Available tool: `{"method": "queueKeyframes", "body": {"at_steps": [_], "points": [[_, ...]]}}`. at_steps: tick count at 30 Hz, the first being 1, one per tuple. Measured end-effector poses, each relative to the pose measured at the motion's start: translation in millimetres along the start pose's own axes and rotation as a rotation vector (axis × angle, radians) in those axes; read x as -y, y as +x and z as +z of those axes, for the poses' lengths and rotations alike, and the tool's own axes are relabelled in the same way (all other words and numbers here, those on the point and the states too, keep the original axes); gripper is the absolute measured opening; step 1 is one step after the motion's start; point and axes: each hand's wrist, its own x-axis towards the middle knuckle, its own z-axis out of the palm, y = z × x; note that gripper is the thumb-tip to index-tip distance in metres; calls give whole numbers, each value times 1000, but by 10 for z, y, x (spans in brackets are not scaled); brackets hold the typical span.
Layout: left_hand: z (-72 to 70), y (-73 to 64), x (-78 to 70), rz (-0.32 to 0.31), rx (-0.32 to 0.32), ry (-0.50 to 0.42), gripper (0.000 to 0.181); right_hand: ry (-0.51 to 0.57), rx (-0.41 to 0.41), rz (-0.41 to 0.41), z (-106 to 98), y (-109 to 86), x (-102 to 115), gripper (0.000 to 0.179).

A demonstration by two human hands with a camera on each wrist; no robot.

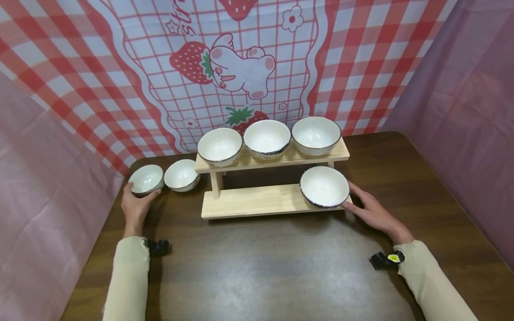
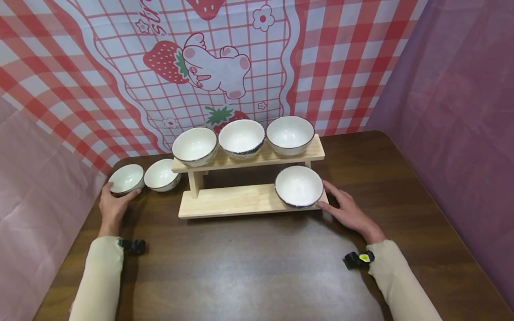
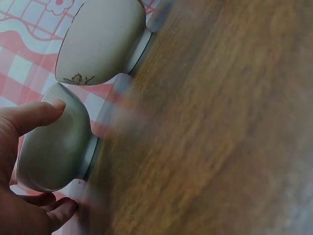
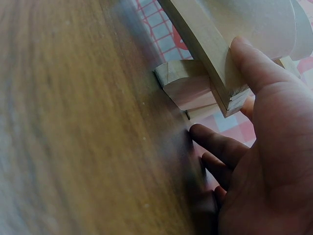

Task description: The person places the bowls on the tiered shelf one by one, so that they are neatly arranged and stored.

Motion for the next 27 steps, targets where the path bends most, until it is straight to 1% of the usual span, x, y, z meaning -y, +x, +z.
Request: {"method": "queueKeyframes", "body": {"at_steps": [7, 13, 16, 21, 27], "points": [[19, 48, -22, 17, -2, -29, 94, -12, -10, -3, 14, -4, -14, 71], [56, 122, -21, 35, 14, -24, 97, -17, -21, -15, 13, -10, -28, 70], [74, 143, -16, 25, 20, -44, 99, -10, -13, -5, 13, -7, -18, 71], [112, 149, 19, 6, 21, -102, 100, 3, -2, 3, 10, -2, 2, 72], [152, 135, 47, 7, 6, -166, 99, -6, -6, -1, -1, -11, 7, 71]]}}
